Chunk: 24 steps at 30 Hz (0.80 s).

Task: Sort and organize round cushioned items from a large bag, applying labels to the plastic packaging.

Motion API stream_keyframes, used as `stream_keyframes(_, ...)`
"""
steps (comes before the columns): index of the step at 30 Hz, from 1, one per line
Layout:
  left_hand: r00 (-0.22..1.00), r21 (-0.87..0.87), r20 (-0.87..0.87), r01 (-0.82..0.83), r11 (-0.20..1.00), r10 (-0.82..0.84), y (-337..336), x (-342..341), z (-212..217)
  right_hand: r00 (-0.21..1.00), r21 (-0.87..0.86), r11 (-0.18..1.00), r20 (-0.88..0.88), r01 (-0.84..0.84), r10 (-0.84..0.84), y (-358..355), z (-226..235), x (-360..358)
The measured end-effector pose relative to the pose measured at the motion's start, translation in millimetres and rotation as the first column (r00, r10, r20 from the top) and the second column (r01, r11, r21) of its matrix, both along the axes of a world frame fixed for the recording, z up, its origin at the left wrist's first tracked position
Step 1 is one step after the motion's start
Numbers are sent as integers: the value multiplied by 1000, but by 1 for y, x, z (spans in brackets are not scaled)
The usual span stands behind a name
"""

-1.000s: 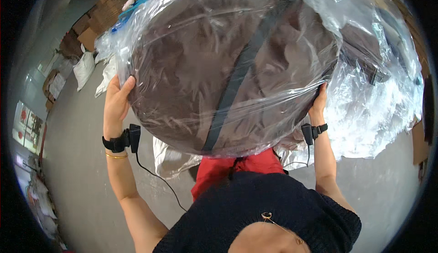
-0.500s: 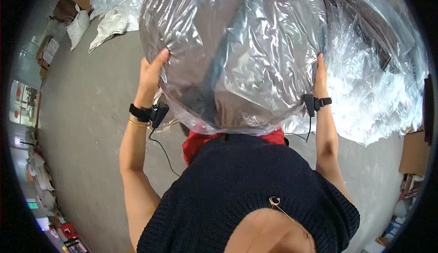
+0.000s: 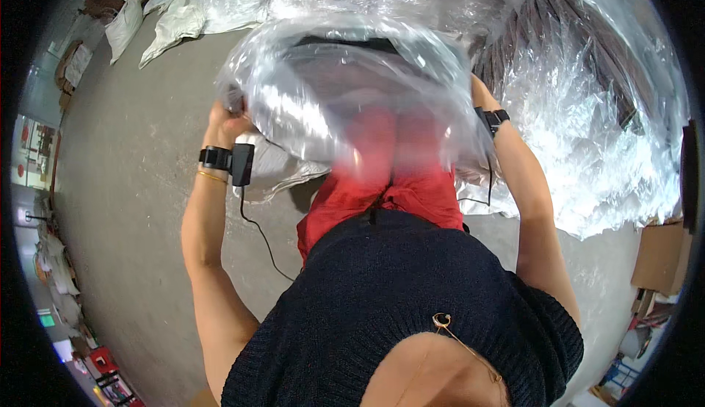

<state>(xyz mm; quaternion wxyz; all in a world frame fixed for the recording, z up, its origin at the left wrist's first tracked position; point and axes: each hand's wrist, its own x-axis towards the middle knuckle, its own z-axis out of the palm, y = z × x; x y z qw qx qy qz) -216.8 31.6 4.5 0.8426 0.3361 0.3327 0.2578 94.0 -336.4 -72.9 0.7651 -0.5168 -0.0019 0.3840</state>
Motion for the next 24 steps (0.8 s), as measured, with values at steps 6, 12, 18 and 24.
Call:
stream_keyframes(6, 974, -649, 185, 18, 761, 134, 36, 12, -47, 538, -758, 566, 640, 324, 549, 26, 92, 35)
stream_keyframes(12, 971, -514, 183, -40, 857, 155, 14, 33, -38, -431, -36, 999, 902, 15, 39, 106, 196, -97)
stream_keyframes(18, 971, -383, 236, 134, 914, -43, -4, 35, -35, -722, -539, 806, 454, 244, 522, 212, 137, -113)
stream_keyframes(24, 926, -286, 349, 254, 924, -146, -2, -34, -97, -579, -740, 589, 337, 326, 743, 251, 147, -60)
